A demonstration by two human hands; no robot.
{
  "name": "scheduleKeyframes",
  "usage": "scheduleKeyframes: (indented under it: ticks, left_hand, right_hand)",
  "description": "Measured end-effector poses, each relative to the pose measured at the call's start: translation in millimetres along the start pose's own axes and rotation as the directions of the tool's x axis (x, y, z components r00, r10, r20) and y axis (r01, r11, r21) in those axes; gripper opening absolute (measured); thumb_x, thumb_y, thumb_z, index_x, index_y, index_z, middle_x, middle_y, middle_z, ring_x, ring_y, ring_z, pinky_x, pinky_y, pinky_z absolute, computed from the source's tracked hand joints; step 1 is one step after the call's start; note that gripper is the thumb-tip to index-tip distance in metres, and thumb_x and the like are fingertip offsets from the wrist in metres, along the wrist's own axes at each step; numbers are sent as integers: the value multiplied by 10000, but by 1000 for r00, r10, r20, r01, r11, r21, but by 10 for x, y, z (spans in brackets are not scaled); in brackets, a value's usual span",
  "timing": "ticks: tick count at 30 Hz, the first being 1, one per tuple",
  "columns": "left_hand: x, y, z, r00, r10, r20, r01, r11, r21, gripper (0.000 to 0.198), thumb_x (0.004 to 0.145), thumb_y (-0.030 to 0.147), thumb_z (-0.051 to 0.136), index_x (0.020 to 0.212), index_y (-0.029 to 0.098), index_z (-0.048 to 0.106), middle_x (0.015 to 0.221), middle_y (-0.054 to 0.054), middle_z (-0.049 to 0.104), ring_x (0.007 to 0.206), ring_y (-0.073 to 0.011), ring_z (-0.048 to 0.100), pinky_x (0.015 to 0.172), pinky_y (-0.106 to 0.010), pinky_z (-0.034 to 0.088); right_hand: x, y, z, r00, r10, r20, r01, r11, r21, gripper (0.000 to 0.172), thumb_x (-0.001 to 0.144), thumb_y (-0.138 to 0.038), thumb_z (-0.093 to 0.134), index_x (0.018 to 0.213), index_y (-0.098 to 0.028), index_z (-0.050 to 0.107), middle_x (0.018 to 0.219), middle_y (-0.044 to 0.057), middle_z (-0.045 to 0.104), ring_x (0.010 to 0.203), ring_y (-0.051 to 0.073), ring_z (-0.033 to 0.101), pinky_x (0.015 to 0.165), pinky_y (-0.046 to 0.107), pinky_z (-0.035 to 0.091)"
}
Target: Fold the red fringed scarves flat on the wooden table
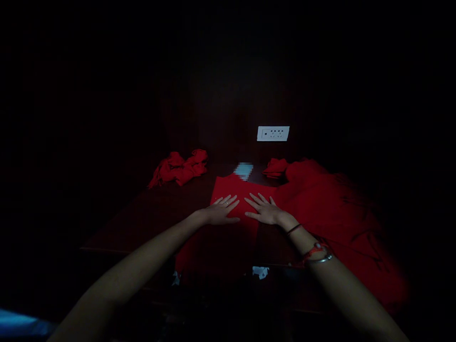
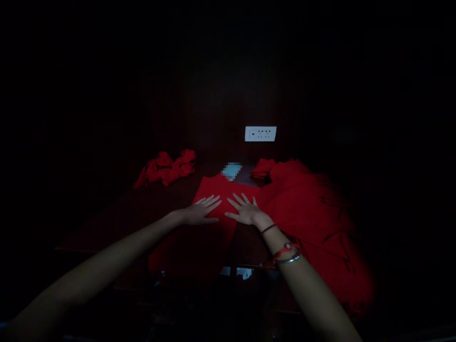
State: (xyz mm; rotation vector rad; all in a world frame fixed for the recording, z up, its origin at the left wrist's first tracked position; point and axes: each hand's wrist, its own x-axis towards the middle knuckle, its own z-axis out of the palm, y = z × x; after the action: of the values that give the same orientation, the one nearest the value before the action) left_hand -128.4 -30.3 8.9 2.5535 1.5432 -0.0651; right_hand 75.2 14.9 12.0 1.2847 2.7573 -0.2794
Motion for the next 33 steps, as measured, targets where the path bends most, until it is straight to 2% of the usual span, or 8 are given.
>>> scheduleKeyframes:
  ticks: [3, 6, 8, 11, 17, 20, 23, 33]
  left_hand:
    - [77, -71, -138, 999, 47, 16, -46, 997, -54, 722, 726, 627, 260, 1287, 182, 169, 1342, -61, 144, 1214, -187, 124, 965, -298, 142]
    - [212, -130, -198, 992, -22, -121, 17, 999, -44, 588, 807, 514, 186, 1254, 142, 270, 1301, -77, 273, 1181, -156, 236, 951, -246, 179]
    - [308, -143, -152, 975, -118, -190, 116, 993, -25, 580, 812, 493, 191, 1252, 124, 268, 1323, -94, 212, 1200, -185, 180, 955, -287, 172]
    - [399, -131, -14, 963, -214, -163, 214, 977, -20, 604, 802, 516, 185, 1283, 151, 181, 1350, -86, 89, 1219, -224, 64, 956, -368, 145]
    - [405, -97, 76, 963, -228, -146, 230, 973, -6, 607, 799, 527, 161, 1293, 175, 147, 1349, -71, 93, 1219, -219, 54, 963, -376, 114]
    - [393, -74, 41, 964, -231, -135, 232, 973, -8, 612, 802, 518, 166, 1292, 152, 157, 1346, -89, 100, 1218, -224, 62, 963, -373, 114]
    - [389, -58, 26, 962, -244, -122, 246, 969, -6, 608, 806, 503, 171, 1291, 138, 158, 1345, -99, 104, 1218, -218, 68, 967, -360, 106]
    - [410, -58, 35, 955, -260, -141, 260, 965, -23, 606, 796, 506, 210, 1285, 149, 184, 1345, -83, 117, 1219, -214, 77, 965, -356, 111]
  right_hand:
    - [8, 13, 5, 1000, -9, -2, 9, 1000, 13, 734, 669, -693, 152, 1288, -302, 92, 1361, 0, 25, 1219, 257, -25, 937, 520, 18]
    - [23, 40, 34, 1000, -16, -15, 16, 1000, 18, 728, 667, -695, 148, 1285, -316, 89, 1361, -3, 22, 1218, 262, -25, 929, 530, 4]
    - [28, 53, 44, 1000, -14, -8, 14, 1000, 17, 724, 668, -695, 152, 1284, -322, 78, 1361, -8, 13, 1218, 262, -30, 927, 533, -2]
    - [10, 55, 11, 1000, -17, 1, 17, 1000, 25, 714, 679, -682, 165, 1286, -312, 98, 1362, -1, 38, 1220, 257, -13, 935, 518, 15]
    - [3, 64, -61, 927, 28, -375, -27, 1000, 9, 645, 747, -604, 116, 1298, -269, 83, 1364, -5, 29, 1224, 217, -36, 957, 474, 60]
    - [60, 104, 25, 980, 63, -188, -65, 998, -5, 682, 720, -639, 120, 1295, -274, 91, 1363, 5, 44, 1220, 253, -7, 938, 515, 63]
    - [95, 127, 100, 994, 86, -65, -87, 996, -15, 691, 711, -650, 84, 1294, -279, 86, 1362, 5, 43, 1220, 256, 8, 936, 519, 44]
    - [-58, 91, 79, 988, 73, -136, -79, 996, -44, 670, 714, -646, 73, 1289, -301, 89, 1362, 5, 46, 1220, 260, 12, 921, 542, 45]
